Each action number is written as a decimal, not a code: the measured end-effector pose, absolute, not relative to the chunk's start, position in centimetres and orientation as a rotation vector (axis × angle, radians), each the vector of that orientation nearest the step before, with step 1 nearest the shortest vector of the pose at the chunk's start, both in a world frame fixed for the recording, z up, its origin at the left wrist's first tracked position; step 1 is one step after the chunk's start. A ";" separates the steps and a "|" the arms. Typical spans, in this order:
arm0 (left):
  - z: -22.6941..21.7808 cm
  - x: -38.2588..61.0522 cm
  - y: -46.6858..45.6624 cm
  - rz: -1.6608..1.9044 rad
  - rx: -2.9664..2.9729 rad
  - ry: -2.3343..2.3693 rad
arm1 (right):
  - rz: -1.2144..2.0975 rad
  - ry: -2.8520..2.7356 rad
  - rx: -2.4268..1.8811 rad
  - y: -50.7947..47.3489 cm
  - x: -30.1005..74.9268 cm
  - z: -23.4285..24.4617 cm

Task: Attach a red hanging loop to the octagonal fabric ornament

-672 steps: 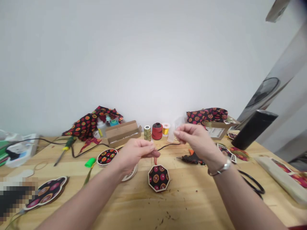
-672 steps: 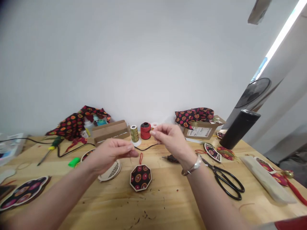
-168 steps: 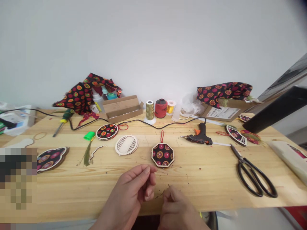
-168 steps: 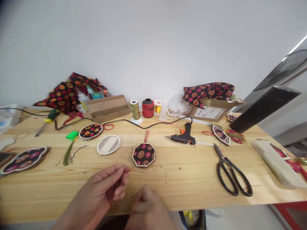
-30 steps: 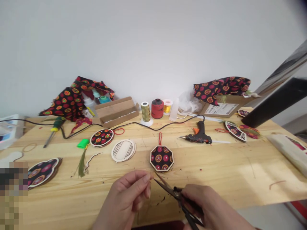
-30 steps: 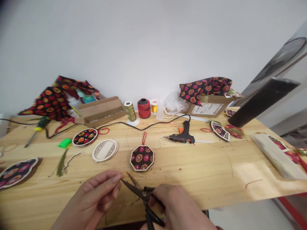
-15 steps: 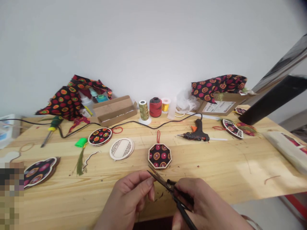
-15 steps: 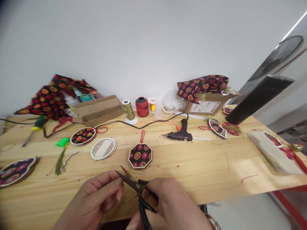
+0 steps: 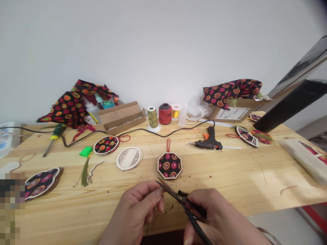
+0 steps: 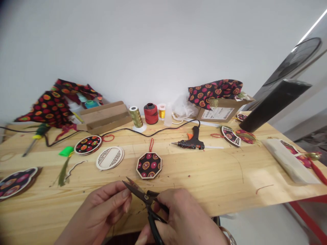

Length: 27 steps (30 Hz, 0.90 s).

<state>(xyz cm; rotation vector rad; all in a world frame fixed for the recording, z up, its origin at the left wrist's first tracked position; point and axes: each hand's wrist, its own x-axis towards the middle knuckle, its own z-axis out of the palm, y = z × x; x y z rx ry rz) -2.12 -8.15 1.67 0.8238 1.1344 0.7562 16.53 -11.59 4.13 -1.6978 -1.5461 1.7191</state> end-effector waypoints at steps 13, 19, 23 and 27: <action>1.3 -2.2 -8.1 0.752 0.833 1.133 | 1.704 -1.482 -1.605 -11.5 16.3 4.0; 1.1 -2.5 -8.1 0.802 0.804 1.191 | 1.716 -1.524 -1.684 -11.7 16.8 3.6; 0.6 -3.1 -8.0 0.895 0.723 1.254 | 1.812 -1.544 -1.664 -11.9 17.3 3.7; 0.6 -3.8 -7.7 0.967 0.630 1.291 | 1.848 -1.587 -1.628 -11.7 17.4 4.0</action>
